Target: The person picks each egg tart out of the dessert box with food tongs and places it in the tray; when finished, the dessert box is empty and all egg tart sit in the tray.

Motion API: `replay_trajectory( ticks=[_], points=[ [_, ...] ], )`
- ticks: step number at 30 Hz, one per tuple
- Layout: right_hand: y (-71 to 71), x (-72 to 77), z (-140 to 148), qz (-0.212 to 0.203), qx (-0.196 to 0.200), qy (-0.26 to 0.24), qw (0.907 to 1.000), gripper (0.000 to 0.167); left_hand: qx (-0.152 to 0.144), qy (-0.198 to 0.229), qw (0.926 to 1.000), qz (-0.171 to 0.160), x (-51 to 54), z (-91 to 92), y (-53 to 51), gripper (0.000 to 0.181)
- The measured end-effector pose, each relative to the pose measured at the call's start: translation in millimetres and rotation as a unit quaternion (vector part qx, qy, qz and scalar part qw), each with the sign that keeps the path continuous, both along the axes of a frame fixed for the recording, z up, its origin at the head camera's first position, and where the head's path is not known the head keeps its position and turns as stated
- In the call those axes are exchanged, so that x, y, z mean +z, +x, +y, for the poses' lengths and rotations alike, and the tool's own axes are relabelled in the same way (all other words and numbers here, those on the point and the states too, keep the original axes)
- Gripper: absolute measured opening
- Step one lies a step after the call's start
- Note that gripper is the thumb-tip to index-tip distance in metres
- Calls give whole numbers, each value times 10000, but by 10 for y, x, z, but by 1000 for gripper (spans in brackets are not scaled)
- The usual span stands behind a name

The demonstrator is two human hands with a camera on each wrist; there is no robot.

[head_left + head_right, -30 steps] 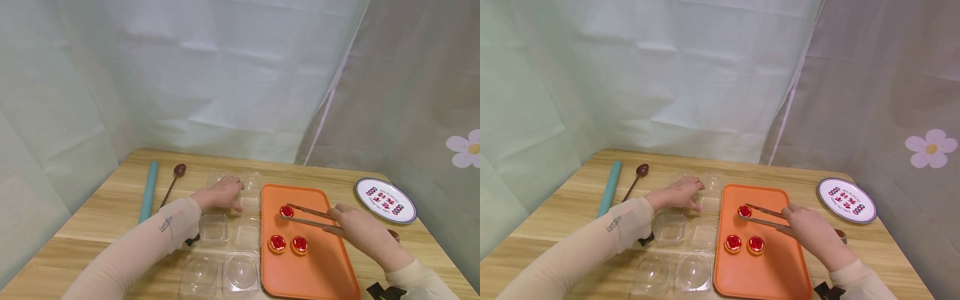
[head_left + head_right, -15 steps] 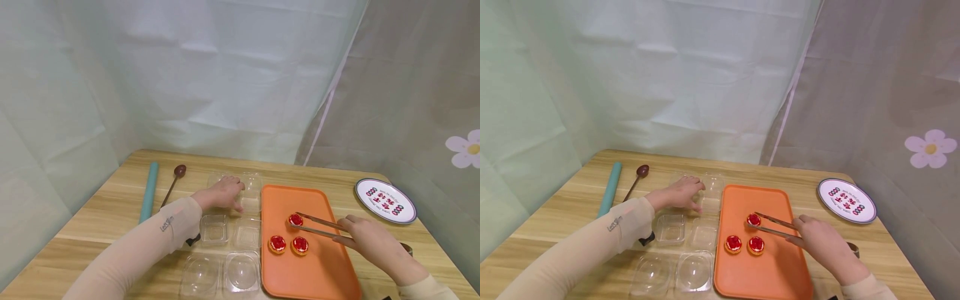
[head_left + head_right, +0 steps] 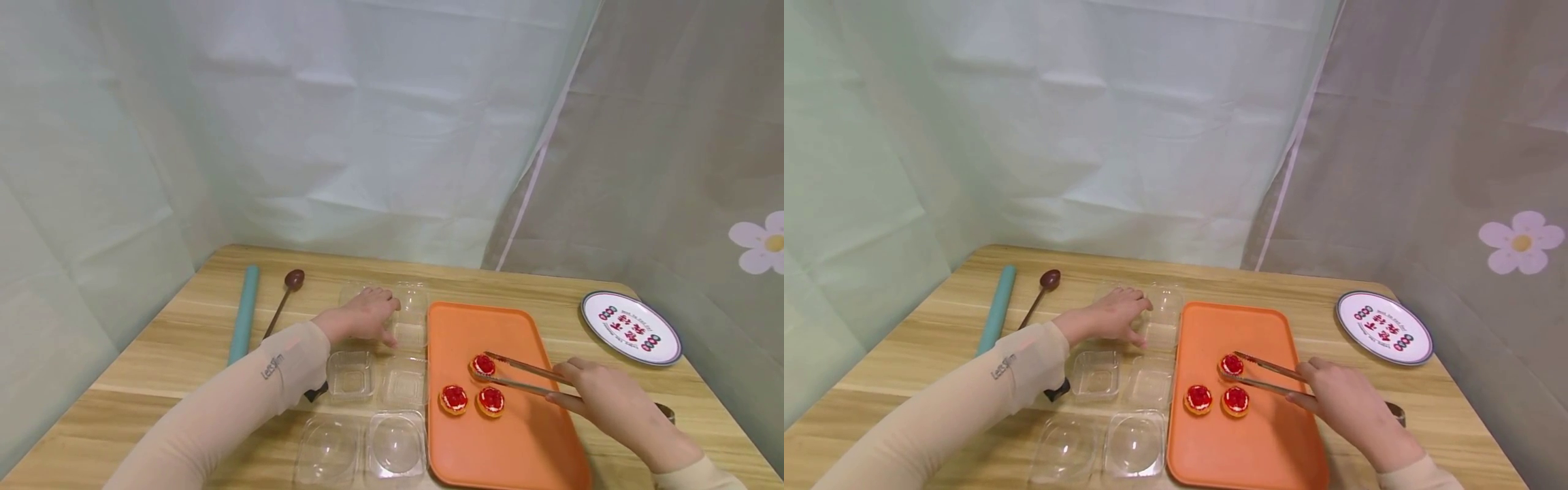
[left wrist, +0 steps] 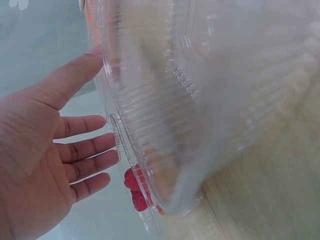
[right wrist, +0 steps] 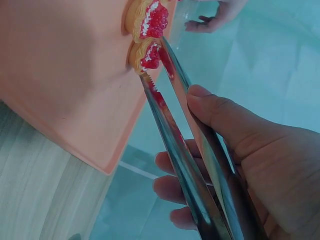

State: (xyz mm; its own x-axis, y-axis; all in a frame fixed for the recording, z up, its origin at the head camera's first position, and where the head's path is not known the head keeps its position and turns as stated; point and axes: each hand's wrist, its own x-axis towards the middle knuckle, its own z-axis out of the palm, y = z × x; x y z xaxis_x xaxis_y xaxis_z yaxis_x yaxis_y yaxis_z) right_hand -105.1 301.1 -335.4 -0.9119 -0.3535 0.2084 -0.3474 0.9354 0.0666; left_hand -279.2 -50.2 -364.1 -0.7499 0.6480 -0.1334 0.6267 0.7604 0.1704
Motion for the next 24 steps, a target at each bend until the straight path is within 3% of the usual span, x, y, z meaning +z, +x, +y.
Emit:
replay_trajectory(
  ticks=[11,24],
  points=[
    [30,28,59,-302,-206,-97,9993,34,-29,328,9994,104,8,-74,26,75],
    [54,143,117,55,-82,-446,9990,32,326,1208,9907,535,19,-383,212,73]
  ],
)
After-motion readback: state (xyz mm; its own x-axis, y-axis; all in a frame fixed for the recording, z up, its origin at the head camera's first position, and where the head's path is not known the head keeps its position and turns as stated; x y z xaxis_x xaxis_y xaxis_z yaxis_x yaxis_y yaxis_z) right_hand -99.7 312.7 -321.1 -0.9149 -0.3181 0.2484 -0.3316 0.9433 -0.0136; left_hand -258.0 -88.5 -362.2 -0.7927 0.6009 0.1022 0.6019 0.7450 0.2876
